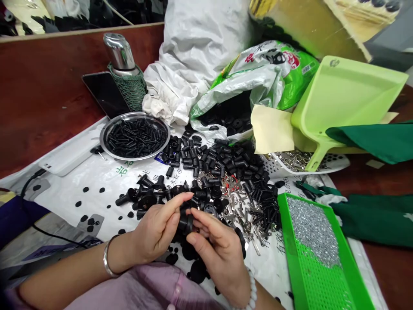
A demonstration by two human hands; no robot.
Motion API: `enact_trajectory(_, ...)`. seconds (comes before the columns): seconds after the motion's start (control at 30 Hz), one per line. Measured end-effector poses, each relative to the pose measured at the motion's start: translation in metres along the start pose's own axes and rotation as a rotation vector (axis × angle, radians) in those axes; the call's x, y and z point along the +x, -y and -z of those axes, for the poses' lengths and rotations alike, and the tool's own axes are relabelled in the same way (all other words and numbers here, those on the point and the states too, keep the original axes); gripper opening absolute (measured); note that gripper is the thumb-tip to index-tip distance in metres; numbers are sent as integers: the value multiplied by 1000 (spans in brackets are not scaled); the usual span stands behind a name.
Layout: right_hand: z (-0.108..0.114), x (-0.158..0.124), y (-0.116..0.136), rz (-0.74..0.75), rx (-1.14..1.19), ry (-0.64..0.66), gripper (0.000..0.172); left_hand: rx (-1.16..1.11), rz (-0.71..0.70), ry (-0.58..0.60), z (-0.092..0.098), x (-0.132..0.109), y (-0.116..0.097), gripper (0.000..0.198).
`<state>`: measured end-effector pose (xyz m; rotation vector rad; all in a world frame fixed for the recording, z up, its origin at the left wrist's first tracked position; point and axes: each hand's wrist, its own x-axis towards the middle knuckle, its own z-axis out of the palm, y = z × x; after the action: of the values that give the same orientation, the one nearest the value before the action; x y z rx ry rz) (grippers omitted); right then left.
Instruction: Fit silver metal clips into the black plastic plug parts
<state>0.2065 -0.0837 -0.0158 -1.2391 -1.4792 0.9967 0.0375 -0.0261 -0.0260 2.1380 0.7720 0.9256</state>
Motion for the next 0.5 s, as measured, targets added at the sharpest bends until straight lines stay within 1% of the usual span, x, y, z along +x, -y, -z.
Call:
enact_trajectory(0.07, -2, 0, 0, -160, 183, 14, 30, 40, -33, 16, 0, 0, 0, 43)
enact_trajectory(0.13, -2, 0, 1, -288, 324, 36, 24, 74, -71, 35, 0, 1, 0, 43)
enact_trajectory(0.23, 0, 3, 4, -421, 490, 79, 24, 100, -126, 53, 1, 1, -1, 45)
enact_trajectory(0.3, 3, 7, 8, -488, 550, 106, 27, 96, -165, 58, 3, 0, -2, 47)
enact_trajectory(0.37, 5, 11, 13, -531, 566, 121, 30, 45, -167, 56, 5, 0, -3, 45)
enact_trajectory(0.4, 5, 13, 14, -532, 568, 112, 30, -12, -141, 55, 6, 0, -3, 43)
enact_trajectory(0.43, 5, 14, 15, -519, 566, 87, 29, -84, -98, 56, 7, 0, -3, 39)
enact_trajectory(0.5, 4, 17, 15, -445, 556, 0, 24, -231, 27, 41, 7, 0, -2, 29)
